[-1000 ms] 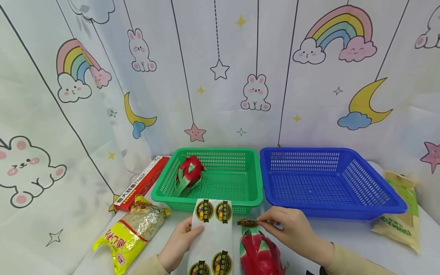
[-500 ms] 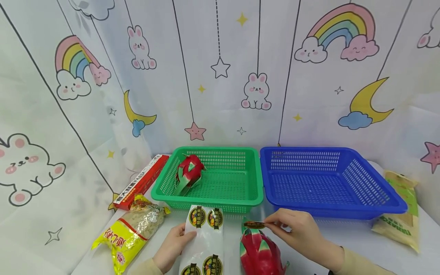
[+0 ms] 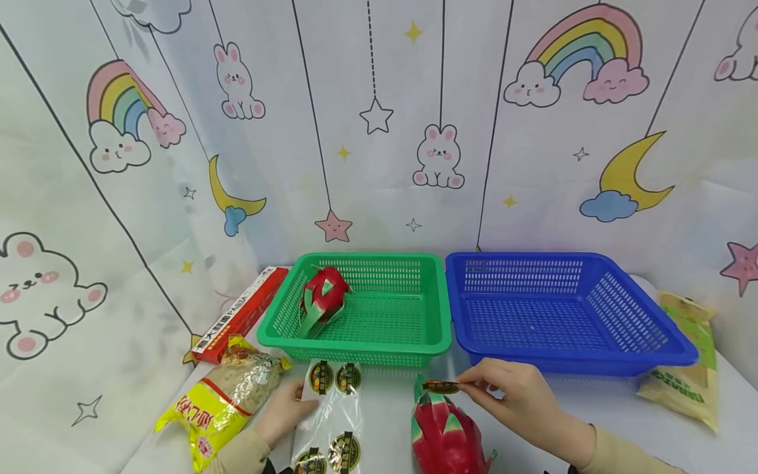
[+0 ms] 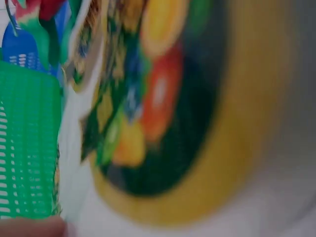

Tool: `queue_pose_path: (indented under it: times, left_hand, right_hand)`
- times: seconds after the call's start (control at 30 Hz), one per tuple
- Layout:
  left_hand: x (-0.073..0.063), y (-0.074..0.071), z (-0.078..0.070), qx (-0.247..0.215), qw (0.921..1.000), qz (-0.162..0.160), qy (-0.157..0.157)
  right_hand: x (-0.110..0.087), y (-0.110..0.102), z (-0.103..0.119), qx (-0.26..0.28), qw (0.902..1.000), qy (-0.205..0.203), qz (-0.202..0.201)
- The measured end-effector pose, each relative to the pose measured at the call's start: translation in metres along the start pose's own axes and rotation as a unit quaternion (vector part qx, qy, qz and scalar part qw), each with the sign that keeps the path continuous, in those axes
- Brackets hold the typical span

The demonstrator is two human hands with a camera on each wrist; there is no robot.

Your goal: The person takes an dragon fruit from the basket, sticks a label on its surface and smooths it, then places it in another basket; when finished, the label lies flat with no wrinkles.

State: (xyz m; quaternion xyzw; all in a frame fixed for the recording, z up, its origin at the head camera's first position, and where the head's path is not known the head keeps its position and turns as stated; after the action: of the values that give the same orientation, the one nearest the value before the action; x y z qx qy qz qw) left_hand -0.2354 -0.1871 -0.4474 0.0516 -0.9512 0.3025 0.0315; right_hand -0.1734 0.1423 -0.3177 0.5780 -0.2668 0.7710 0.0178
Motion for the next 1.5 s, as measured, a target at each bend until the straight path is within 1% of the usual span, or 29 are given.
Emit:
queue_pose_path:
  times: [0.07,0.13,0.17,0.33,0.4,0.47,0.57,0.7,0.87,0.97,1.03,1.13,1.2,1.27,1.3,1.43,1.47,1.5]
  left_hand:
    - [0.004,-0.004,0.001,0.051,0.9986,-0.011,0.012]
    - [0.007,-0.009,0.003,0.112,0.9933,-0.02,0.023]
    - [0.009,-0.01,0.003,0.132,0.9907,-0.022,0.028]
    - [0.013,-0.016,0.007,0.204,0.9781,-0.02,0.035]
    - [0.013,-0.019,0.007,0.233,0.9716,-0.019,0.036]
    - [0.014,-0.02,0.007,0.257,0.9657,-0.016,0.037]
    - [0.015,-0.021,0.007,0.28,0.9588,-0.015,0.045]
    - [0.015,-0.021,0.006,0.313,0.9476,-0.023,0.058]
    - [0.012,-0.02,0.0,0.361,0.9289,-0.027,0.078]
    - [0.011,-0.018,-0.004,0.388,0.9173,-0.013,0.089]
    - [0.01,-0.017,-0.005,0.401,0.9115,0.001,0.091]
    - [0.009,-0.017,-0.008,0.411,0.9068,0.028,0.09]
    - [0.008,-0.018,-0.012,0.41,0.9068,0.038,0.091]
    - [0.008,-0.019,-0.019,0.41,0.9051,0.041,0.103]
    - [0.007,-0.018,-0.024,0.411,0.9039,0.039,0.112]
    - [0.005,-0.013,-0.05,0.423,0.8919,0.022,0.159]
    - [0.004,-0.01,-0.058,0.42,0.8912,0.02,0.17]
    - [0.002,-0.007,-0.065,0.411,0.8929,0.022,0.182]
  right_hand:
    - [0.0,0.0,0.0,-0.002,1.0,-0.001,-0.001]
    - [0.0,-0.001,0.0,-0.002,1.0,-0.003,-0.003]
    - [0.0,-0.001,0.0,-0.005,1.0,-0.004,-0.003]
    - [0.001,-0.003,0.0,-0.004,1.0,0.003,-0.001]
    - [0.001,-0.003,0.0,-0.002,1.0,0.004,0.001]
    - [0.0,-0.003,-0.001,-0.001,1.0,0.003,0.002]
    - [-0.001,-0.002,-0.001,-0.001,1.0,-0.001,0.001]
    - [-0.002,-0.002,-0.001,-0.002,1.0,-0.001,0.002]
    - [-0.003,-0.003,-0.002,-0.003,1.0,0.005,0.005]
    - [-0.003,-0.003,-0.002,-0.004,1.0,0.004,0.003]
    - [-0.003,-0.004,-0.002,-0.003,1.0,0.002,0.0]
    - [-0.004,-0.004,-0.001,-0.002,1.0,0.0,-0.001]
    - [-0.004,-0.004,-0.002,-0.006,1.0,0.002,0.001]
    - [-0.003,-0.004,-0.001,-0.009,1.0,0.003,0.0]
    - [-0.003,-0.005,-0.001,-0.01,0.9999,0.003,0.0]
    - [-0.002,-0.007,-0.001,-0.009,0.9999,0.006,-0.002]
    - [-0.002,-0.007,-0.001,-0.008,0.9999,0.01,-0.001]
    - [-0.002,-0.008,-0.001,-0.006,0.9999,0.015,0.001]
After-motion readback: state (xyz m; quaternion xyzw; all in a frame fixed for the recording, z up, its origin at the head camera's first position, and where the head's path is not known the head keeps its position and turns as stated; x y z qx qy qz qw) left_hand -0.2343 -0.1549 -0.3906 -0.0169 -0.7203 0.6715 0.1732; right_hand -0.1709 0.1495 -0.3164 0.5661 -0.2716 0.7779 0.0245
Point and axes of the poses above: each hand's wrist, its own x-axis towards the middle knuckle, its own y-axis out of the palm, z = x × y, the point moved 7 cm from there along x, towards the middle knuckle, and after that the axes turned 12 degrees about -z, right-handed, at the moved point
